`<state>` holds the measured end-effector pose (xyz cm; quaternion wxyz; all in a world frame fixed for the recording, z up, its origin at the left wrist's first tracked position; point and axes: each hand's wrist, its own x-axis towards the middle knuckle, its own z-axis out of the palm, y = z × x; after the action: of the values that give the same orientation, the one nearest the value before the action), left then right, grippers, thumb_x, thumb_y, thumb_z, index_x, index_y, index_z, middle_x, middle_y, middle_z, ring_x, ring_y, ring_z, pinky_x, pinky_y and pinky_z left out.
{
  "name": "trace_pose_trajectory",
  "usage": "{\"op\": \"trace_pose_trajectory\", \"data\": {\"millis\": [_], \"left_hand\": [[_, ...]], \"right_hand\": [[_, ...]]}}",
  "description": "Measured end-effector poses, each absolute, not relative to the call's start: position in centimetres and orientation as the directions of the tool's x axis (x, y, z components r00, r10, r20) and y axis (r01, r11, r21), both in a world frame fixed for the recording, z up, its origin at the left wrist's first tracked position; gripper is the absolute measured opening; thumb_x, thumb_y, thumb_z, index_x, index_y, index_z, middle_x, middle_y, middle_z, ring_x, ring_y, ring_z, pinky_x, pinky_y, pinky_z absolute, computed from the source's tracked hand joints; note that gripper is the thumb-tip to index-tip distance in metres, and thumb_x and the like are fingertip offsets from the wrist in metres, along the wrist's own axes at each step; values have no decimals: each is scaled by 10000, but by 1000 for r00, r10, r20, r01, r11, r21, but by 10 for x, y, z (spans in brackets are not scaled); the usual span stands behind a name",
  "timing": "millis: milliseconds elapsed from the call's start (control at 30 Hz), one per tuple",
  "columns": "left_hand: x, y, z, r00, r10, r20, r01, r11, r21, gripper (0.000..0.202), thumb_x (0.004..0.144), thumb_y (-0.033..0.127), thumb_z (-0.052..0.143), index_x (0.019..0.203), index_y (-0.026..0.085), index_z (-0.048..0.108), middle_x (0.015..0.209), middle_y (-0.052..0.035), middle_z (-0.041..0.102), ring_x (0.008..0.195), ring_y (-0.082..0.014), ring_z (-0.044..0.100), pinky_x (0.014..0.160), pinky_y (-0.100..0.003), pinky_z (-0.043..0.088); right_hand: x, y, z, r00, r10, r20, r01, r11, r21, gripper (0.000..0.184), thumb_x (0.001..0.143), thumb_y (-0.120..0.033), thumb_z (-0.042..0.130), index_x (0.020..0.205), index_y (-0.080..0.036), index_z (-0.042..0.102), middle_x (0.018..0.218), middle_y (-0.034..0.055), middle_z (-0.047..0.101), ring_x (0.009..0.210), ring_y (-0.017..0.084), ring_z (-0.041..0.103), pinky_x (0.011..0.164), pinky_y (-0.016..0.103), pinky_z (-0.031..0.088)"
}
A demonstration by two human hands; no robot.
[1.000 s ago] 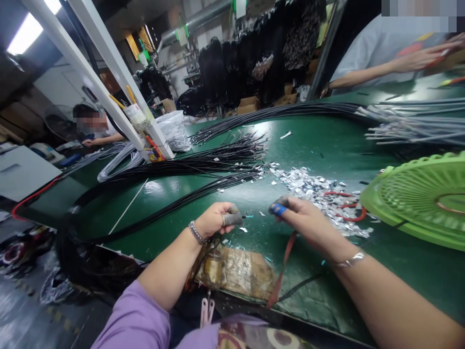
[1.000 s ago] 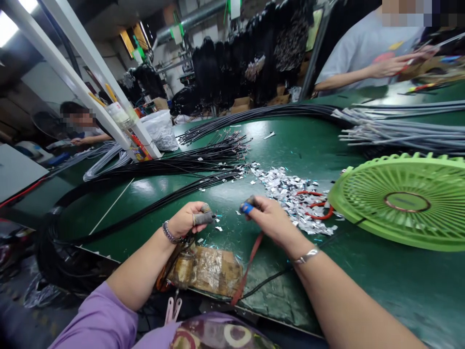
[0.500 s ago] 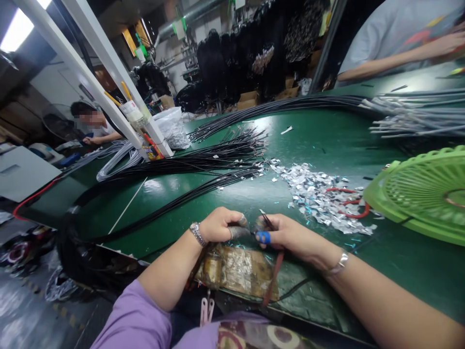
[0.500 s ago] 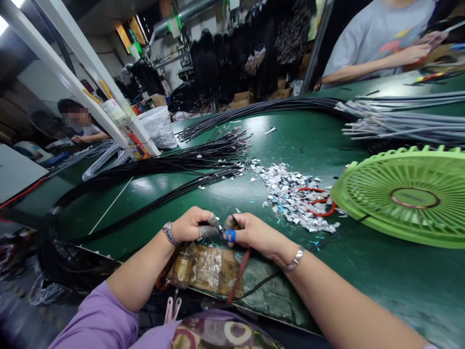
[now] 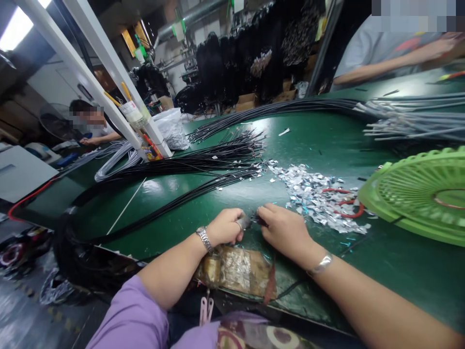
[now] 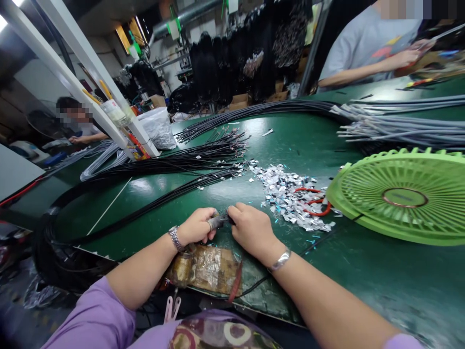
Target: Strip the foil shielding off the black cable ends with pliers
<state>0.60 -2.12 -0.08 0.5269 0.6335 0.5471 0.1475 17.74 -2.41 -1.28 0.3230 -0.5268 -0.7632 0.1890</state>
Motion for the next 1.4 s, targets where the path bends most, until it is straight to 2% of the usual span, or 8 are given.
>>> {"op": "trace_pose_trajectory", "data": {"millis": [133,233,333,400,533,700,867,1400], "left_hand": [[-8,-15,-2,524,771,-361,331,207,921,347,724,461,638,691,160,470,414,87,453,296,-31,348,323,-143,263],[-19,-9,-3,727,594,-345,237,255,937,512,565,580,732,672,144,486,430,55,495,322,-41,396,340,-159,314],[-19,-7,-4,696,619,-364,299,211,931,471,611,551,716,681,144,490,449,46,519,332,-45,420,350,-156,333],[-15,-8,-4,582,725,-368,376,161,912,382,698,489,660,683,156,475,445,62,505,318,-40,402,334,-147,306],[-8,-12,-4,420,835,-356,479,129,868,276,774,404,575,683,170,459,425,87,461,295,-39,360,305,-142,259],[-14,-12,-1,554,771,-315,306,163,938,385,694,510,642,706,152,500,412,85,446,300,-30,331,313,-149,244],[-20,-8,0,493,830,-263,203,184,962,487,626,600,671,705,141,526,390,90,422,291,-21,284,309,-156,178],[-17,-9,-1,481,838,-258,248,153,957,506,592,569,720,763,124,551,415,76,472,313,-28,359,325,-150,268]], "right_hand": [[175,-26,-20,-447,890,91,109,155,-982,227,687,-375,594,616,-215,450,551,-13,499,488,116,367,475,250,264],[173,-26,-28,-699,714,-42,-202,-254,-946,399,615,-529,664,678,-225,414,486,-57,463,381,59,214,406,225,171],[174,-23,-26,-694,715,-81,-140,-245,-959,371,633,-500,654,664,-223,410,489,-52,460,386,59,212,413,225,161],[177,-21,-20,-542,839,-39,88,10,-996,274,667,-395,620,607,-216,421,520,-26,467,441,90,295,446,242,207],[179,-23,-7,-275,935,223,511,338,-790,205,650,-212,566,530,-212,401,561,-10,434,561,138,364,524,274,252],[190,-14,-9,-402,914,54,91,98,-991,267,649,-414,665,570,-210,512,526,-24,453,501,118,358,474,260,268],[212,4,-14,-15,997,-80,-235,-82,-968,351,537,-437,769,602,-219,502,510,-35,477,403,59,230,401,240,144],[177,-29,-8,-383,914,-130,-172,-209,-963,438,612,-586,718,711,-184,572,491,-41,500,409,66,282,404,243,157]]}}
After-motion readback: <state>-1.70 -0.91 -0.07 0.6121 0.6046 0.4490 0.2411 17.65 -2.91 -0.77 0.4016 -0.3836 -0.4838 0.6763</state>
